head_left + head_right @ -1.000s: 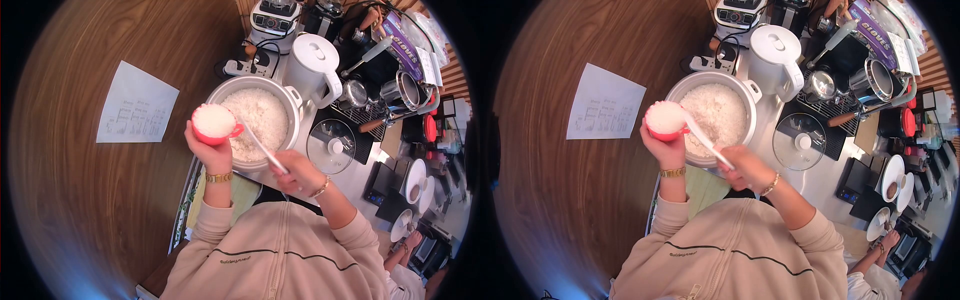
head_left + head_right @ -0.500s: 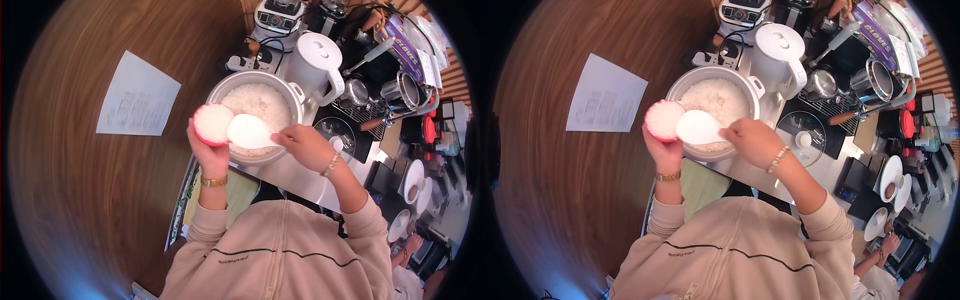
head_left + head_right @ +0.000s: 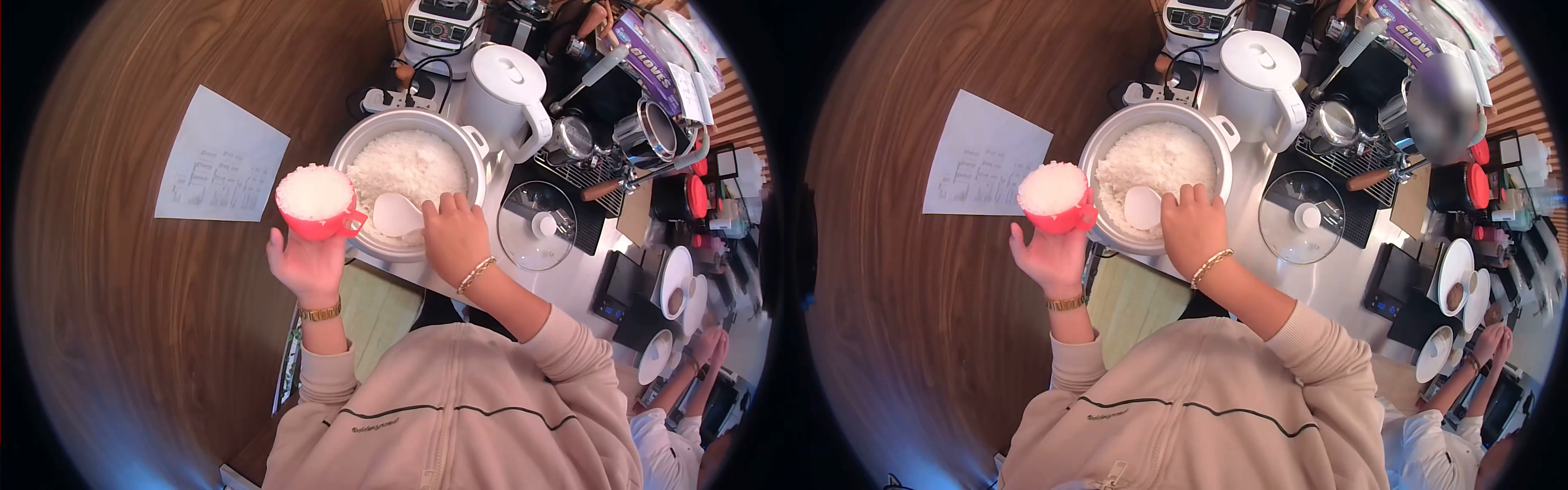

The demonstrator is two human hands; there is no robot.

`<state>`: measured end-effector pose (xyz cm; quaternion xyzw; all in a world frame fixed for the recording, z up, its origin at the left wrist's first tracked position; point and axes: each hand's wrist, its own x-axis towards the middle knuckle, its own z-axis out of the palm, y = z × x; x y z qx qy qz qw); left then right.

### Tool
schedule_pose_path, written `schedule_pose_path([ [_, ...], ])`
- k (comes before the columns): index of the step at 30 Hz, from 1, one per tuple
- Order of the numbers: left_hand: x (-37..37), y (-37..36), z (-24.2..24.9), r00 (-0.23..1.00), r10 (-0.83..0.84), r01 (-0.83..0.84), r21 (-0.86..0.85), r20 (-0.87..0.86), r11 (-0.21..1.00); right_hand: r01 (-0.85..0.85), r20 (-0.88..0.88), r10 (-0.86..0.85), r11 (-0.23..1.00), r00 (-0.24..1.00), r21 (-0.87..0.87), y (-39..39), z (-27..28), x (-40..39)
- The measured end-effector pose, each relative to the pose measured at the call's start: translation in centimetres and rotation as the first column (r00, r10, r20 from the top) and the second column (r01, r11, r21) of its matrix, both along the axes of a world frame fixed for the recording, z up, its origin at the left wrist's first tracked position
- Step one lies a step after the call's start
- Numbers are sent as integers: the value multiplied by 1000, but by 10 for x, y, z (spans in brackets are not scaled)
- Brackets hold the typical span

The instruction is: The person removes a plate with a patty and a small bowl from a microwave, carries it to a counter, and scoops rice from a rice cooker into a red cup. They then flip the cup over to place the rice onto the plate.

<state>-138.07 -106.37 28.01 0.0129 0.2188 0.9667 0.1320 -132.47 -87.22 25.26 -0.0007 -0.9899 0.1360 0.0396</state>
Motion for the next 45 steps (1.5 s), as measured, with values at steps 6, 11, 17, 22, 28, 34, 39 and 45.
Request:
schedule_pose_path([
  [6, 11, 2, -15, 997, 3, -23, -258, -77, 966, 1, -297, -92, 956, 950, -293, 21, 7, 1],
  [11, 22, 1, 1, 998, -31, 25, -132, -50, 991, -279, -495, -36, 790, 868, -546, 23, 24, 3],
  [17, 21, 20, 1, 994, -29, 29, -1, -104, 1000, 35, -36, -55, 909, 998, -415, 26, 21, 20],
  [22, 37, 75, 26, 990, -74, 72, -26, -121, 997, -155, -345, -197, 622, 918, -768, 48, 17, 47],
  [28, 65, 138, 15, 932, -262, 256, -60, -251, 965, -341, -517, -364, 448, 775, -827, 70, 21, 91],
  [34, 117, 183, -12, 894, -369, 290, -300, -253, 909, -379, -440, -486, 225, 755, -898, 103, 32, 139],
  [39, 161, 229, -26, 756, -514, 391, -350, -407, 852, -479, -441, -618, 116, 651, -870, 135, 29, 179],
  [45, 241, 308, -24, 691, -618, 458, -433, -377, 776, -453, -390, -646, 75, 656, -888, 201, 23, 249],
])
